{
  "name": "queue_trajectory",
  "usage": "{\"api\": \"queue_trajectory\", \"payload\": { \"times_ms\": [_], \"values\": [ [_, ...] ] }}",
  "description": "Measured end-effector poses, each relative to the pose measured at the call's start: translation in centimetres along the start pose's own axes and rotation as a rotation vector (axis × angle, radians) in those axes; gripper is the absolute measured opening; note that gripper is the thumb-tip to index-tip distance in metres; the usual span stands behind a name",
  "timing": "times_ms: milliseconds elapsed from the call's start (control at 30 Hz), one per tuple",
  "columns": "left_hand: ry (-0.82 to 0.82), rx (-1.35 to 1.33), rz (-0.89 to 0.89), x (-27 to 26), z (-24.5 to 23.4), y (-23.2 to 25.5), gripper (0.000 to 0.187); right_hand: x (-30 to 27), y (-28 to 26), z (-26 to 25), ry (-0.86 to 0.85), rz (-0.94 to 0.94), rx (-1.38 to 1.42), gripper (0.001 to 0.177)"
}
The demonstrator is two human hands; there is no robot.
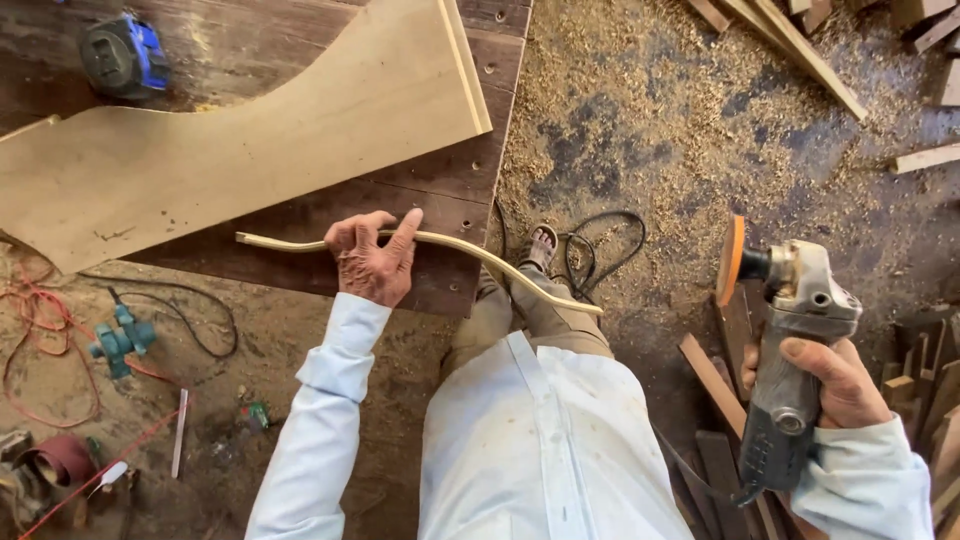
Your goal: The person plugs in a power sander and uses it to smooth the edges of a curved wooden strip on a workbench.
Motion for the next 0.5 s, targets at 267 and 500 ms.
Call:
{"api": "queue_trajectory", "payload": {
  "times_ms": [267,500],
  "values": [
    [-0.015,-0.131,0.022,0.7,1.1,1.3,0.015,4.0,2.0,1.8,-0.155,0.283,-0.102,0.050],
    [-0.046,-0.174,-0.058,1.6,2.2,2.3,0.041,10.9,4.1,5.9,-0.228,0.586,-0.232,0.046]
  ]
}}
Point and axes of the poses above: each hand's wrist, its own x-axis towards the middle knuckle, its own z-axis out of the palm, y = z × x, the point moved 6 cm from there along x, towards the middle knuckle, and after that the axes turned 10 degrees about x, right-handed, at the moved point
